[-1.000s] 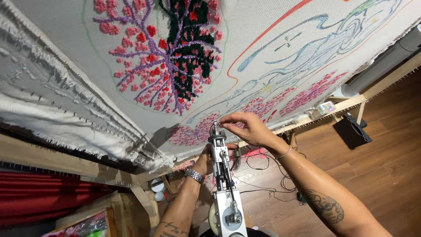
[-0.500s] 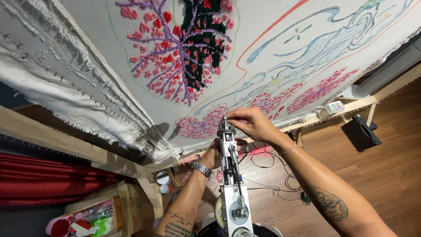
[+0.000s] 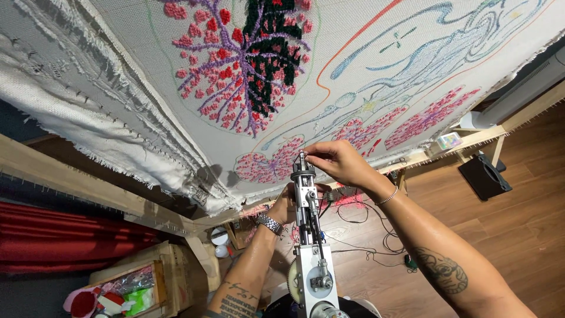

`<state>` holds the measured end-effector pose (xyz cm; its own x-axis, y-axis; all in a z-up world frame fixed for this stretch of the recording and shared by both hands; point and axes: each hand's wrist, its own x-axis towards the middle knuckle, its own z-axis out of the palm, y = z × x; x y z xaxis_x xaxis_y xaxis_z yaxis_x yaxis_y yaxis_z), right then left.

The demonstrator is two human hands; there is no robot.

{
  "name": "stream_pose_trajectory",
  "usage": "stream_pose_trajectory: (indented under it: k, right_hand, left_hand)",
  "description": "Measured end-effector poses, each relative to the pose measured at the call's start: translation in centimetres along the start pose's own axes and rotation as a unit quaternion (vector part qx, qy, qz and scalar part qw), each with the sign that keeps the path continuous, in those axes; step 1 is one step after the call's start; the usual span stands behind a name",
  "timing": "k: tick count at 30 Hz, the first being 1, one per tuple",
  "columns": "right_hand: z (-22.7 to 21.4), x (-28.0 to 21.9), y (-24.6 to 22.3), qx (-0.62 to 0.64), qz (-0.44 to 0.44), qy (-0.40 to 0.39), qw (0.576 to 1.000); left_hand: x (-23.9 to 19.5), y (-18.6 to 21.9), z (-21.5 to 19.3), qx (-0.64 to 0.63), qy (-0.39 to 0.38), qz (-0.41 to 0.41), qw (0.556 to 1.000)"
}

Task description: Threading a tufting gun and using it to apply yarn to a rug canvas on a wooden frame.

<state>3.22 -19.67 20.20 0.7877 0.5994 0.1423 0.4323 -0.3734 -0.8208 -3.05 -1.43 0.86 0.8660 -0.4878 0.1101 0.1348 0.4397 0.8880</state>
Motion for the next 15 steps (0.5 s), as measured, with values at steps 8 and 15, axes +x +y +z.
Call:
stream_pose_trajectory:
  k: [8, 15]
  right_hand:
    - [0.3, 0.0, 1.2, 0.063, -0.019, -0.012, 0.998]
    - [0.4, 0.3, 1.3, 0.126, -0.014, -0.044, 0.991]
  left_hand:
    - [0.8, -2.8, -1.8, -0.234, -0.005, -0.096, 0.967]
    - [1.1, -2.4, -1.2, -0.336, -0.022, -0.127, 0.933]
